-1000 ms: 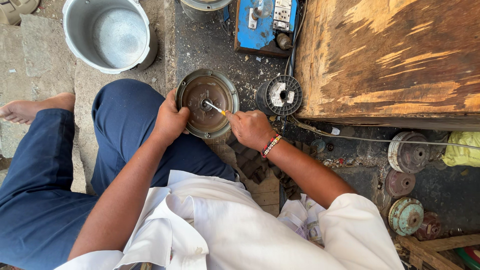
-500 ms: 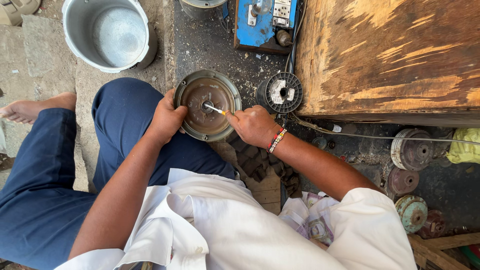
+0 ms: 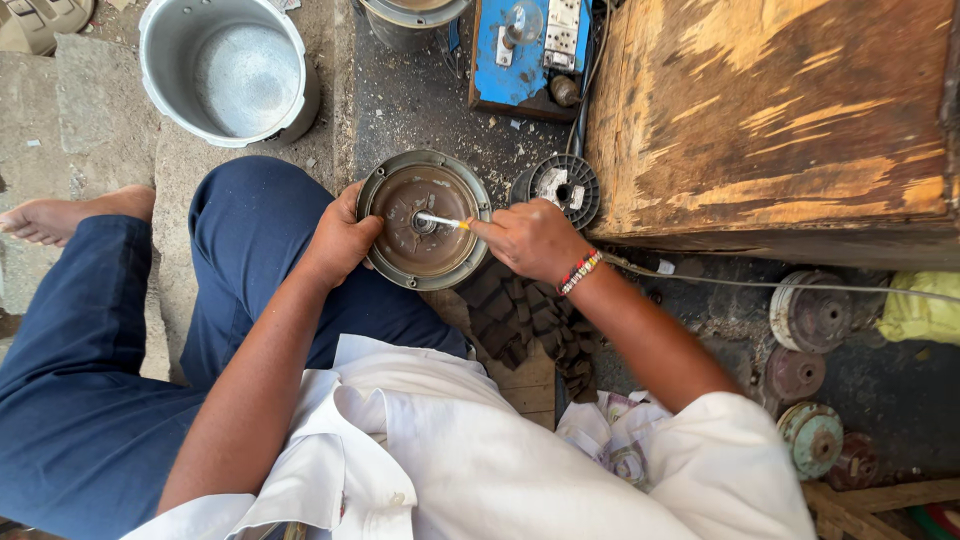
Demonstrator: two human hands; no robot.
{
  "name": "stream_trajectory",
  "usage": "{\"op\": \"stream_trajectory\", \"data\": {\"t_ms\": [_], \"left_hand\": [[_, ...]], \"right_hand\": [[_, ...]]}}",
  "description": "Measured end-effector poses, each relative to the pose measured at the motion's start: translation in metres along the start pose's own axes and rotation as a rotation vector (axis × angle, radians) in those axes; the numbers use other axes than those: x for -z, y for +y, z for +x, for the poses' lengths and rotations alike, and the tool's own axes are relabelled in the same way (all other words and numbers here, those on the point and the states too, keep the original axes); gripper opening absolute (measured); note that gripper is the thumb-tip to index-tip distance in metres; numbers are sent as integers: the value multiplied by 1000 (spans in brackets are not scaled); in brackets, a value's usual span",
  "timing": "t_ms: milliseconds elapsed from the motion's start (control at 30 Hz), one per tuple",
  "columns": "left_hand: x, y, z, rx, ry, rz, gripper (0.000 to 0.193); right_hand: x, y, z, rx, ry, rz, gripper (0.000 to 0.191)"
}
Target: The person sits on the ground holding a round metal speaker cover and works on its inner edge with a long file. They then set the cover aside, pick up a speaker magnet assembly, and use a screwdriver to scrape around its center pole.
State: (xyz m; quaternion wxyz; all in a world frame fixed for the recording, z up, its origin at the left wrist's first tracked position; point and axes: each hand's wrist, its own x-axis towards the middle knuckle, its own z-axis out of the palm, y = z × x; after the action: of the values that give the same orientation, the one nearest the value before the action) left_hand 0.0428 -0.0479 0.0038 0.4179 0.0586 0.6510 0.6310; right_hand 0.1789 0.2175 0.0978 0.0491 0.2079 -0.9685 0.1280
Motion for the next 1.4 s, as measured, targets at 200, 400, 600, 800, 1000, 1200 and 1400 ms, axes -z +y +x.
{"op": "stream_trajectory", "data": {"t_ms": [200, 400, 600, 800, 1000, 1200, 1400], "left_hand": [[-1, 2, -5, -29, 14, 20, 53], [-4, 2, -11, -53, 68, 29, 53], [-7, 7, -20, -105, 61, 55, 51], [-13, 2, -22, -162, 20, -69, 44], [-12, -4, -25, -126, -38, -20, 43], [-17, -3, -25, -278, -72, -99, 47], [-22, -2, -23, -128, 15, -15, 43]], "right_hand": [[5, -28, -28, -284, 160, 113, 32], [-3, -58, -61, -468, 303, 273, 35], [-10, -63, -103, -678, 553, 476, 48], [-1, -56, -157, -710, 1006, 916, 41], [36, -46, -178, -490, 1452, 1177, 33], [51, -22, -154, -420, 1638, 1437, 42], [50, 0, -135, -365, 1646, 1453, 45]]}}
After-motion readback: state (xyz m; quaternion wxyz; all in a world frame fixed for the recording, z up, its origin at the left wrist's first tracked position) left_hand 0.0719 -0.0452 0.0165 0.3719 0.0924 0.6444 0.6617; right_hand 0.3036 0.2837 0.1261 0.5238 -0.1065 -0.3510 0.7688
